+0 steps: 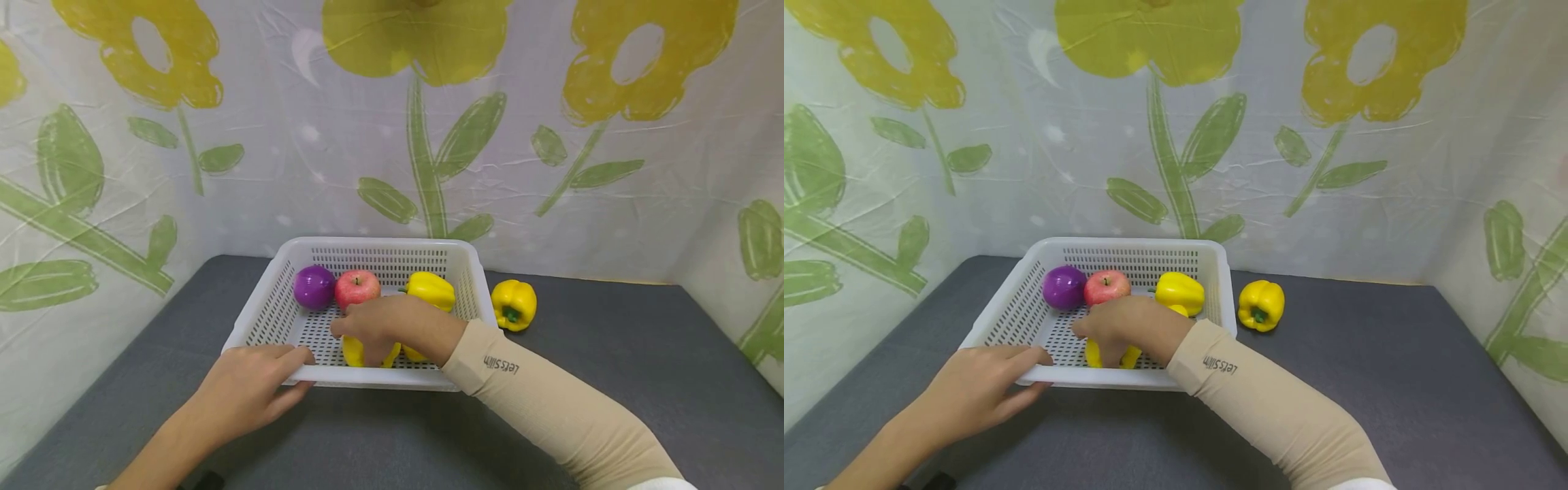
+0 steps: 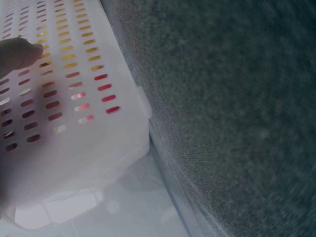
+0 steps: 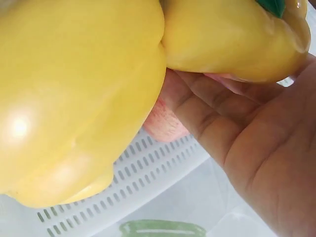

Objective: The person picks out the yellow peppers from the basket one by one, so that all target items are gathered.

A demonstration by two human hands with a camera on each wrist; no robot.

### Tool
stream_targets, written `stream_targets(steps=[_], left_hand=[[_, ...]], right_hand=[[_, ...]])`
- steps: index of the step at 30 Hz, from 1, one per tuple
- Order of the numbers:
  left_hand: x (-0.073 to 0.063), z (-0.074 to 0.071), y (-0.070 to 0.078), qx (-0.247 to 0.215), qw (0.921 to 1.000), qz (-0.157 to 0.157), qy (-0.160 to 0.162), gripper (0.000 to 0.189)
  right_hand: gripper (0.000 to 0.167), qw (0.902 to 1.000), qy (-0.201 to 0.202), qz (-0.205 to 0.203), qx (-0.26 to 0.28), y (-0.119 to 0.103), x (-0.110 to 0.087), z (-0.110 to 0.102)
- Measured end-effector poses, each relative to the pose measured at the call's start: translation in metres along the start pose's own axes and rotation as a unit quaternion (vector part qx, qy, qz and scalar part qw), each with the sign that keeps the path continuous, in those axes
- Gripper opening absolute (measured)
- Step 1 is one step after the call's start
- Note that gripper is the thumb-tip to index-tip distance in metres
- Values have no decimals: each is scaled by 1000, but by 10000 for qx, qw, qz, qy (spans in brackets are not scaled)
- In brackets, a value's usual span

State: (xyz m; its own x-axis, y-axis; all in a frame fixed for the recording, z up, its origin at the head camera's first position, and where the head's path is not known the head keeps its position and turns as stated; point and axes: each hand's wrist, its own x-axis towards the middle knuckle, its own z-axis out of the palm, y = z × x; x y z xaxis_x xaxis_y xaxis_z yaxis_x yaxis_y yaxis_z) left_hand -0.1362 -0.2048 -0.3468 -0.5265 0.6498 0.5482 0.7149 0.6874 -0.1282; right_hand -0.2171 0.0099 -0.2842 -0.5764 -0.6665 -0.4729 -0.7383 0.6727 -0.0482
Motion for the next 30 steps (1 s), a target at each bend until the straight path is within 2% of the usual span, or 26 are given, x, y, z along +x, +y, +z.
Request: stream_targets(steps=[7,14,18,30], left_hand=[[-1,-1,0,-4,9999,-43,-106,14],[-2,-1,-1,6,10000,-56,-13,12],[-2,0,-1,-6,10000,-14,30,11],[-1,-1,0,-13,9998,-74,-170,16]], right_hand=[[78,9997,-199,147,75,1,1,2],[79,9997,-221,117,-84,-1,-2,-2],[80,9996,-228,139,60,0,-6,-4],[77,9992,-121,30,391,11,-16,-9]])
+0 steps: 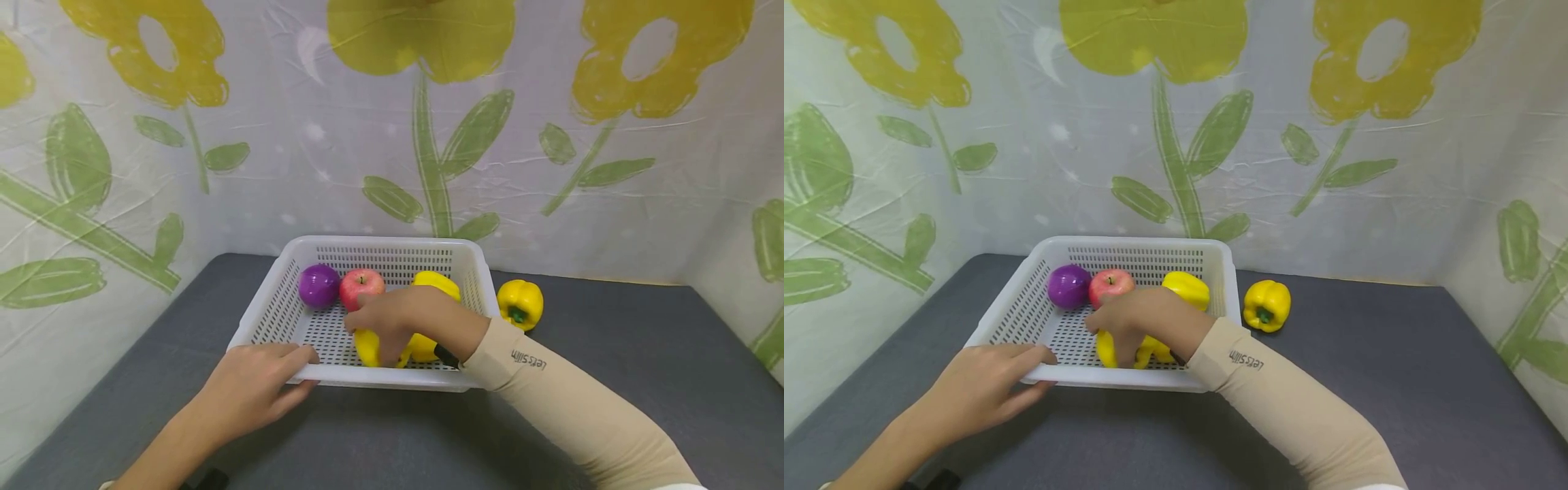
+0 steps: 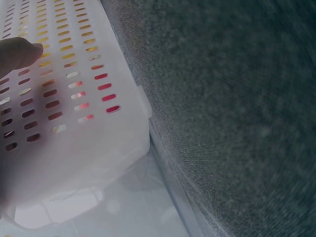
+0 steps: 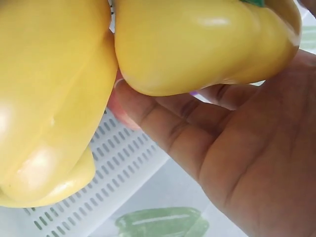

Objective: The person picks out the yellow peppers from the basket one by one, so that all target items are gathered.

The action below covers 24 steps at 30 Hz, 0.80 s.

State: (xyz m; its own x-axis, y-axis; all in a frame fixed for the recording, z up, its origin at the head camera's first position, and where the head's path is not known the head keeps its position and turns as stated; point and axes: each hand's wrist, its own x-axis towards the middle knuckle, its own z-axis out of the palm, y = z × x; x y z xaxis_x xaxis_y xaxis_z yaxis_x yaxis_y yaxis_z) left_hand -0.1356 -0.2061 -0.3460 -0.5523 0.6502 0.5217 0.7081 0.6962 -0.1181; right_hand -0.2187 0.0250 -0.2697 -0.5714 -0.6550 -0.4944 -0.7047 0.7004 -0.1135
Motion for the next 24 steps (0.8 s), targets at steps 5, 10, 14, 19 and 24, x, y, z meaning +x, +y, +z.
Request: stream_targets(steps=[5,10,14,19,24], left_hand=[[1,0,1,3,10000,8,31,16],[1,0,1,14,10000,-20,-16,18],[1,-1,2,16,10000,-64,-68,20],[1,-1,2,39,10000,-63,-62,19],[1,-1,1,52,10000,-35,-41,19]], right_hand=[[77,9997,117,-116,180,5,-8,0],[76,9992,217,-162,283,9,-17,-2],[77,9987,335,-146,360,10,-24,-3],[77,9979,427,-85,483,14,-32,-7],[76,9969,465,-16,635,18,-43,-9]])
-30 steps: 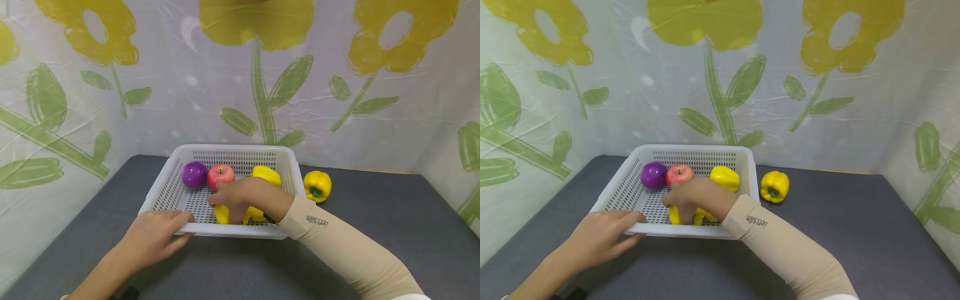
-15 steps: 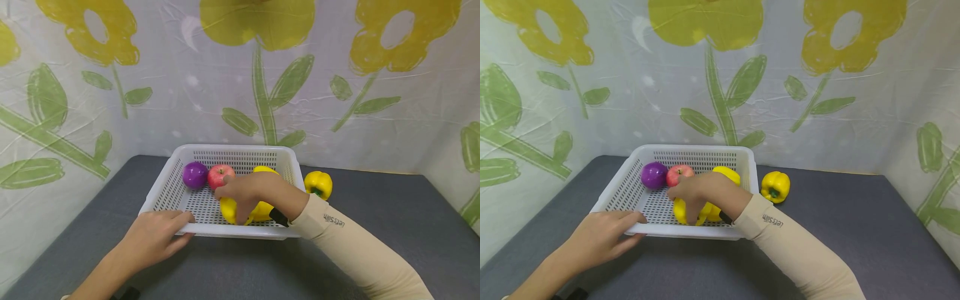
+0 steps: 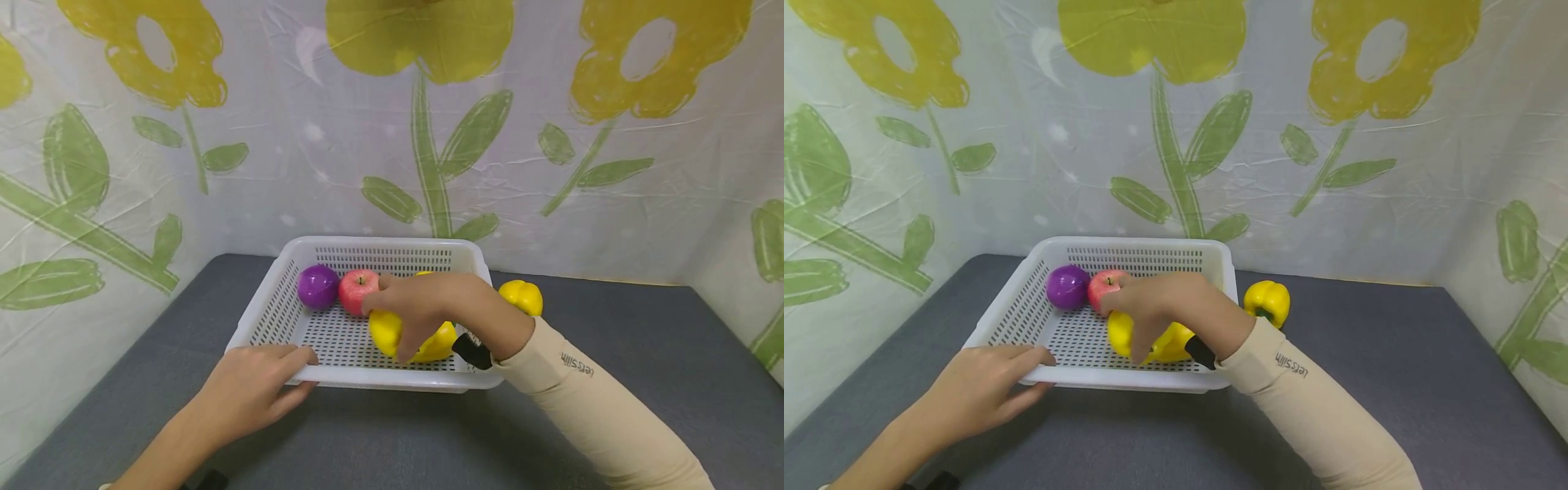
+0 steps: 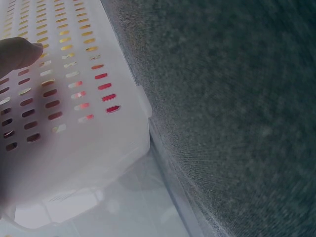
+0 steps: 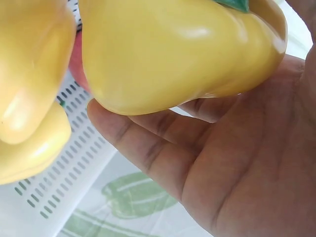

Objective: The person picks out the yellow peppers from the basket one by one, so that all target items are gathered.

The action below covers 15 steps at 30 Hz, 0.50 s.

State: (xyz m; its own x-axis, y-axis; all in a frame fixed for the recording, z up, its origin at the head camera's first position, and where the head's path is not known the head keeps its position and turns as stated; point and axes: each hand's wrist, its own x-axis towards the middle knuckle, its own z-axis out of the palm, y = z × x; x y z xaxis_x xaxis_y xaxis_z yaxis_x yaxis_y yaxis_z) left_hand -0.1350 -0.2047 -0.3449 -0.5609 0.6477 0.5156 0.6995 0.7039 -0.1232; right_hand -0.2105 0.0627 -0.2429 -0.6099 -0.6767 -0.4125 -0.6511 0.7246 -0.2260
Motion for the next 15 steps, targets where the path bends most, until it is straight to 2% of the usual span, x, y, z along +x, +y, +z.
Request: stream_targets(steps=[8,15], left_hand=[[0,0,-1,-51,9999,57,107,16],[-1,1,0,-77,9999,38,114,16]], right_hand=[[67,9989,366,-253,125,6,-18,-3],[69,9964,591,-415,436,15,-31,-2]])
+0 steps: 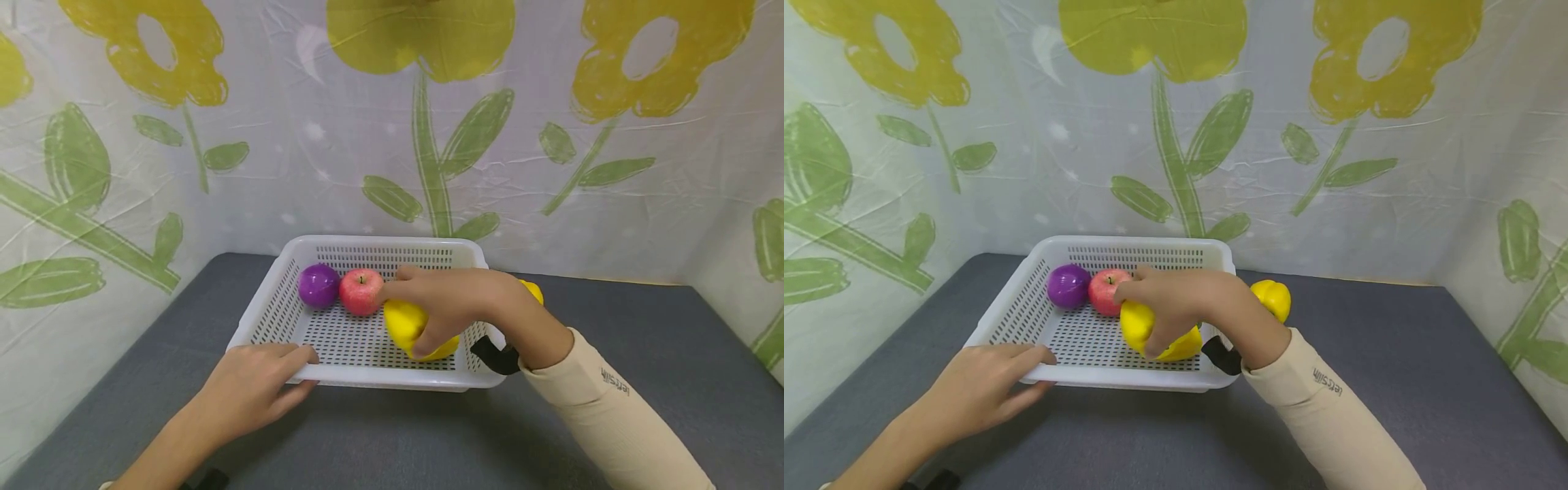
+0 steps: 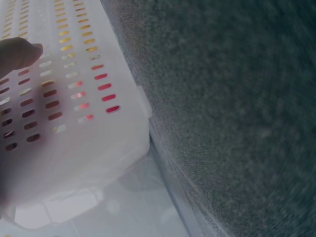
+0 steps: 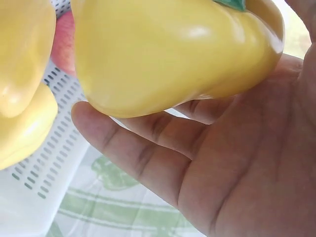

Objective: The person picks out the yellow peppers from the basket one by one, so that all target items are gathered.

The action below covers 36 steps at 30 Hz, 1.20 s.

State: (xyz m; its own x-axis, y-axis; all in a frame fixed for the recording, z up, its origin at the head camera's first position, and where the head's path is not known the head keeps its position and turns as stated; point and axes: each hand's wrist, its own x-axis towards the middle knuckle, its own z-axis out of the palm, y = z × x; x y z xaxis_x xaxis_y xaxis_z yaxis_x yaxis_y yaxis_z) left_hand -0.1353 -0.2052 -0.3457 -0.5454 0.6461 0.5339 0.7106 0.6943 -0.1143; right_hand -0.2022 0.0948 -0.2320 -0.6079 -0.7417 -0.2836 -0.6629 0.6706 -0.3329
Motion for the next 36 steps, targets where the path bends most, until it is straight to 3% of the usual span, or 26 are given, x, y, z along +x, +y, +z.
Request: stream_targets(steps=[12,25,30,36], left_hand=[[0,-1,0,6,10000,22,72,15],[0,0,1,35,9999,45,142,14],[-1,0,0,54,9999,25,120,15],[-1,1,0,18,9999,43,128,15]], right_hand=[[72,9972,477,-492,297,3,-22,1],[71,9934,893,-553,453,3,-44,8],[69,9891,1234,-535,602,9,-57,13],[66,9799,1582,-839,882,20,-69,17]])
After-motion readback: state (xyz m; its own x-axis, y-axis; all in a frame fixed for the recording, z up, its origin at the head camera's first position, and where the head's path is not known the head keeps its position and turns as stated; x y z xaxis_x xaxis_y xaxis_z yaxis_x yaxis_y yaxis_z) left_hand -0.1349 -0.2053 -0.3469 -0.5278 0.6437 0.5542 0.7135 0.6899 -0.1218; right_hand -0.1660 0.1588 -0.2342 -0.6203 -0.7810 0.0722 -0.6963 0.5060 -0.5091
